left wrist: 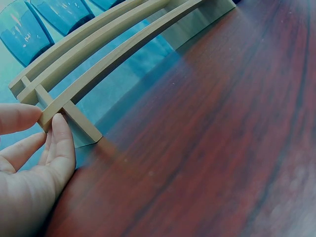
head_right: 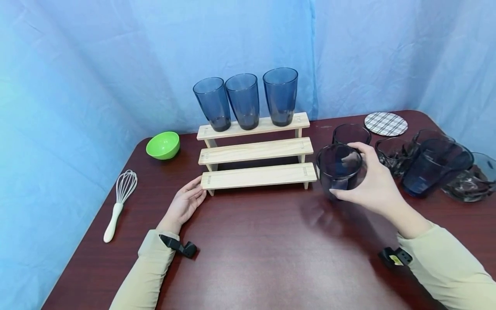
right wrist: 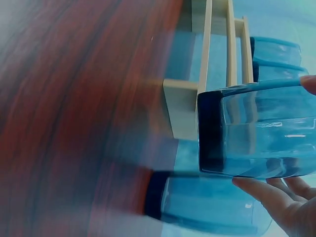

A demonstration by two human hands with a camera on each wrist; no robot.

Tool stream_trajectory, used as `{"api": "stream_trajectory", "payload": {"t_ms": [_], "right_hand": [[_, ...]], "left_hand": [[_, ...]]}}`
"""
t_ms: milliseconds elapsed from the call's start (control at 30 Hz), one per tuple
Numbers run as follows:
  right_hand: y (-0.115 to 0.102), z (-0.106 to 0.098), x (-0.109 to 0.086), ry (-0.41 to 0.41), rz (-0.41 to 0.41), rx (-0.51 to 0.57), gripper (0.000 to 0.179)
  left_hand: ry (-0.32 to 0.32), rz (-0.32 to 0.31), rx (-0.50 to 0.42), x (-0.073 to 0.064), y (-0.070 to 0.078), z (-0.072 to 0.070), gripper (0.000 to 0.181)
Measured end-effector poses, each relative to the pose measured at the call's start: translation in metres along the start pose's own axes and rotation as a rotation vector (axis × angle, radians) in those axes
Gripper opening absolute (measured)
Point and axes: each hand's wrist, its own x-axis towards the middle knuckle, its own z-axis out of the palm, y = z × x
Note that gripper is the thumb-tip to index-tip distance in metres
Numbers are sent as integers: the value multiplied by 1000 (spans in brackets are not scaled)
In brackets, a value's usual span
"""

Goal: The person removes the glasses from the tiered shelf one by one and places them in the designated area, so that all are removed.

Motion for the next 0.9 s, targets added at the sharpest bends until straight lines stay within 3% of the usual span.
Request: {"api": "stream_trajectory", "payload": {"t_ms": [567, 900], "right_hand": [[30, -24, -11, -34, 211, -226, 112], [41, -30, -11, -1, 280, -290, 111]], "left_hand": [[14, -24, 5, -2, -3, -1, 53], [14, -13, 12, 2, 0, 0, 53]]}}
